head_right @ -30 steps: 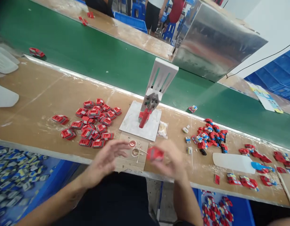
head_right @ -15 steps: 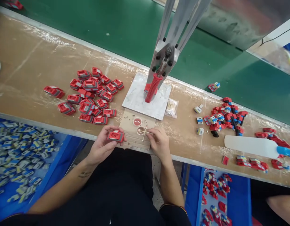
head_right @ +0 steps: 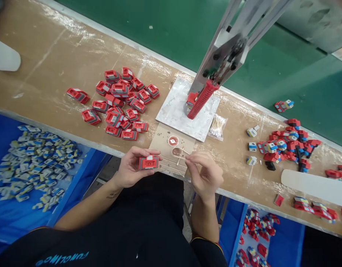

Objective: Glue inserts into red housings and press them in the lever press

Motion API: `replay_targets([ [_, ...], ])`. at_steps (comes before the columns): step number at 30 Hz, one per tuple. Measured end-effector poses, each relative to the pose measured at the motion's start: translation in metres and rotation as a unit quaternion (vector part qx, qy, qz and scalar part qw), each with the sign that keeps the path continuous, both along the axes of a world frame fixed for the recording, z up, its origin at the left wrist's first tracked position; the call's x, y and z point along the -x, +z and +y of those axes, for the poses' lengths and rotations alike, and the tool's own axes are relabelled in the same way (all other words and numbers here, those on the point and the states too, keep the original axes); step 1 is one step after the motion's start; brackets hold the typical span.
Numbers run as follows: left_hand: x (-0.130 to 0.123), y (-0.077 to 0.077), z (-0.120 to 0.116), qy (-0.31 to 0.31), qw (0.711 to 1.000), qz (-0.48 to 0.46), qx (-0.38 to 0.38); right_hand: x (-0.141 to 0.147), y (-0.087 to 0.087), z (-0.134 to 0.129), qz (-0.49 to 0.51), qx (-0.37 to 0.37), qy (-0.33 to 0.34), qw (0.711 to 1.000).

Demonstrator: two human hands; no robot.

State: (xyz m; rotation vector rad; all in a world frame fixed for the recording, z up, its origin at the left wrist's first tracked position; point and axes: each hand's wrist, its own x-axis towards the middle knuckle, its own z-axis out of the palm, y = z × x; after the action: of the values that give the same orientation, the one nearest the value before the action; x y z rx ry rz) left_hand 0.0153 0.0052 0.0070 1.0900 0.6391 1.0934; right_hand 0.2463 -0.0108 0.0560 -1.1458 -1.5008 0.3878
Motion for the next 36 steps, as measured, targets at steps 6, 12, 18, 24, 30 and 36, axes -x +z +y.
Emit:
replay_targets([
  [6,-0.008,0.002,-0.003,-0.025,1.000,-0.003,-0.011,0.039,0.007,-0.013,0.158,0.047,0.053,0.985],
  [12,-0.007,0.002,-0.004,-0.027,0.999,-0.004,-0.025,0.047,0.005,-0.012,0.156,0.083,0.066,0.982],
  [18,-0.007,0.005,-0.003,-0.016,0.999,-0.015,-0.040,0.047,0.006,-0.011,0.131,0.084,0.067,0.986],
  [24,-0.006,0.005,-0.004,-0.023,0.999,-0.002,-0.035,0.048,0.004,-0.012,0.141,0.081,0.055,0.985],
  [30,-0.004,0.004,-0.004,-0.008,0.999,-0.008,-0.032,0.041,0.002,-0.018,0.168,0.036,-0.009,0.985],
  [36,-0.003,0.006,-0.002,0.026,0.998,0.007,-0.060,0.043,-0.002,-0.019,0.094,-0.010,0.017,0.995],
])
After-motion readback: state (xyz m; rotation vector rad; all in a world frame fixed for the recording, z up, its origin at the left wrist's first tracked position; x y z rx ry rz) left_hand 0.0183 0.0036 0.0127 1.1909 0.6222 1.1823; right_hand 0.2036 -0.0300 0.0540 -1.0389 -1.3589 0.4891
